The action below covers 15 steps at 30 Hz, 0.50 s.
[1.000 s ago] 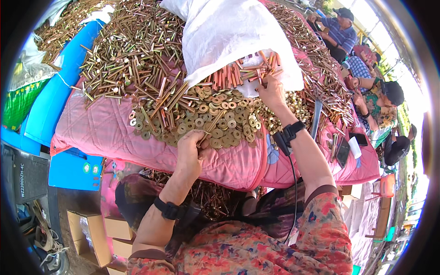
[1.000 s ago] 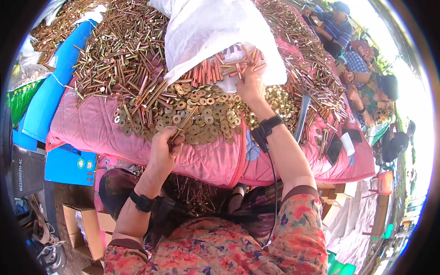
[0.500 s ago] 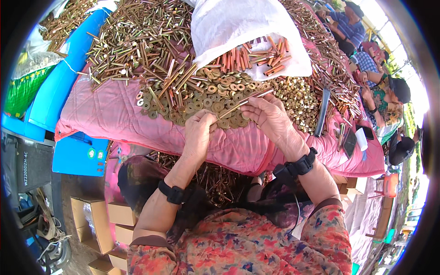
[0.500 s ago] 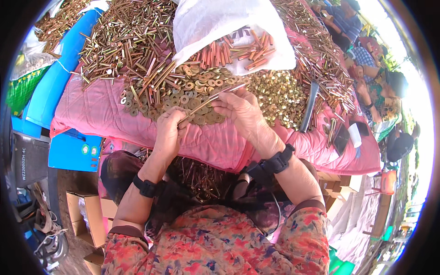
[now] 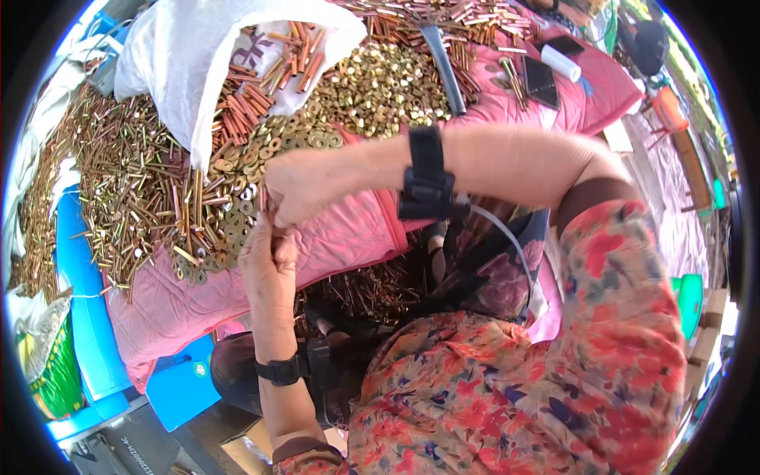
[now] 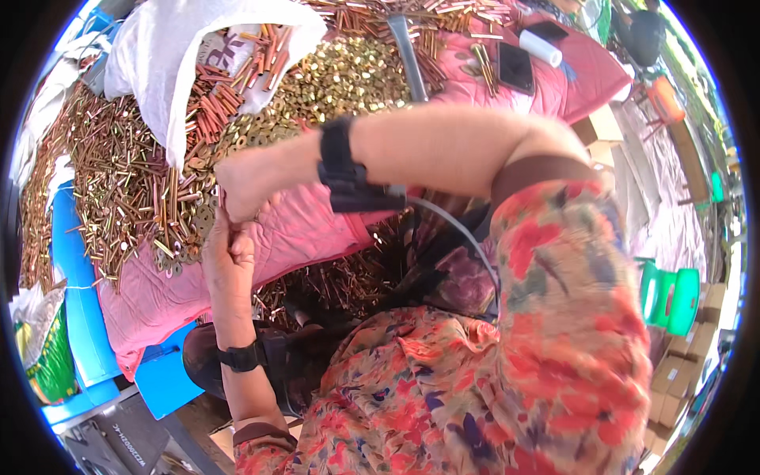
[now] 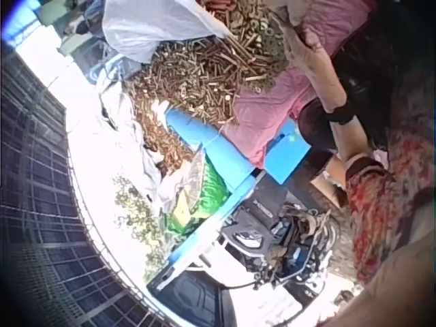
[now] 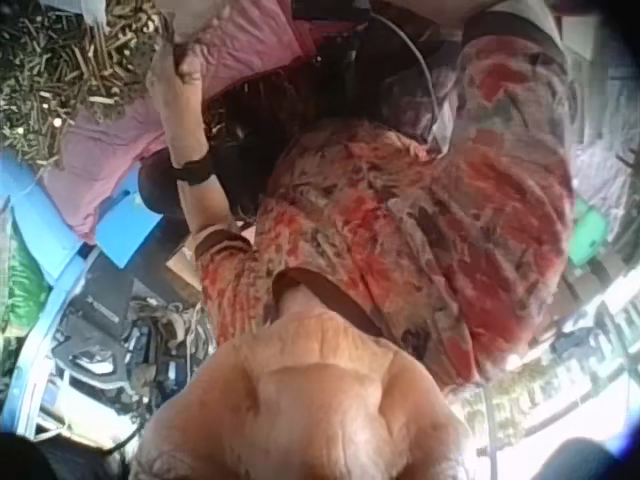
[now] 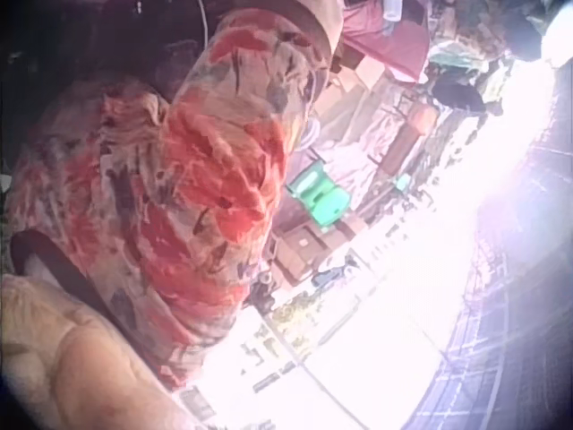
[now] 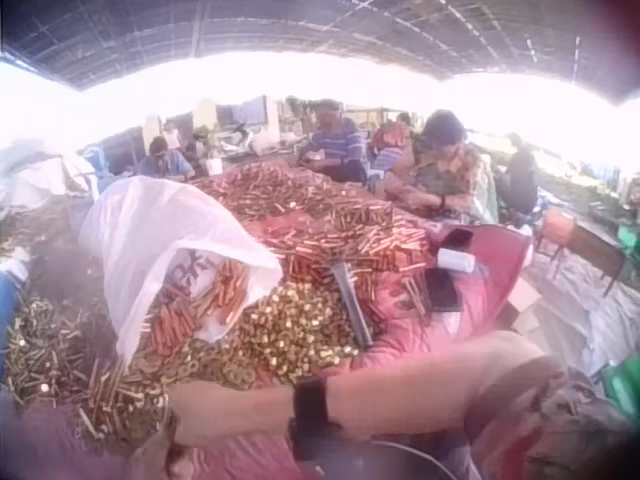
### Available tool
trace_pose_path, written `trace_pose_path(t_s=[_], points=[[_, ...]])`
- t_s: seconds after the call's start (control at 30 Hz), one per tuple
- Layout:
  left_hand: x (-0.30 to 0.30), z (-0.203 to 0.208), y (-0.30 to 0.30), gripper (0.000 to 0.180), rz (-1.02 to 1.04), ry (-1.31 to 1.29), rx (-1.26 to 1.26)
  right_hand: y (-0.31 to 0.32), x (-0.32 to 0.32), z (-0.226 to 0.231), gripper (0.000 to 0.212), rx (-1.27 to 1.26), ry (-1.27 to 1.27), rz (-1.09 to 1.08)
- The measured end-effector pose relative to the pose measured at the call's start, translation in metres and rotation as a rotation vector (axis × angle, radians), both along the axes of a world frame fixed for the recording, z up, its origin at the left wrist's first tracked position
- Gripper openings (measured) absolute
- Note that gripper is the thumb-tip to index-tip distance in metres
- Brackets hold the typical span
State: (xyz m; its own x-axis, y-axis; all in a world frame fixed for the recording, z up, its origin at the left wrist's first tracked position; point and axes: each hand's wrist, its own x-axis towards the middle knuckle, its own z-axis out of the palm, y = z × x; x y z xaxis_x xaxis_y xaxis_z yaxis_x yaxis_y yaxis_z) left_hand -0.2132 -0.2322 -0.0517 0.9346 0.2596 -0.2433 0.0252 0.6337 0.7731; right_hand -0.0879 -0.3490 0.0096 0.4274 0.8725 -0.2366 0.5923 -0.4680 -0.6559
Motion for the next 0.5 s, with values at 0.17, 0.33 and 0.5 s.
trace_pose_path(t_s=[0.17,0.33,0.5], points=[[-0.003,0.008,0.004,0.019,0.093,0.027,0.069,-0.016,0.035,0.049,0.019,0.308,-0.517,0.062],[-0.002,0.001,0.006,0.014,0.179,0.108,0.010,-0.068,0.075,-0.033,0.014,0.270,-0.564,-0.377],[-0.003,-0.005,0.013,0.009,0.106,0.055,-0.074,-0.075,0.078,-0.077,0.014,0.086,-0.601,-0.413]])
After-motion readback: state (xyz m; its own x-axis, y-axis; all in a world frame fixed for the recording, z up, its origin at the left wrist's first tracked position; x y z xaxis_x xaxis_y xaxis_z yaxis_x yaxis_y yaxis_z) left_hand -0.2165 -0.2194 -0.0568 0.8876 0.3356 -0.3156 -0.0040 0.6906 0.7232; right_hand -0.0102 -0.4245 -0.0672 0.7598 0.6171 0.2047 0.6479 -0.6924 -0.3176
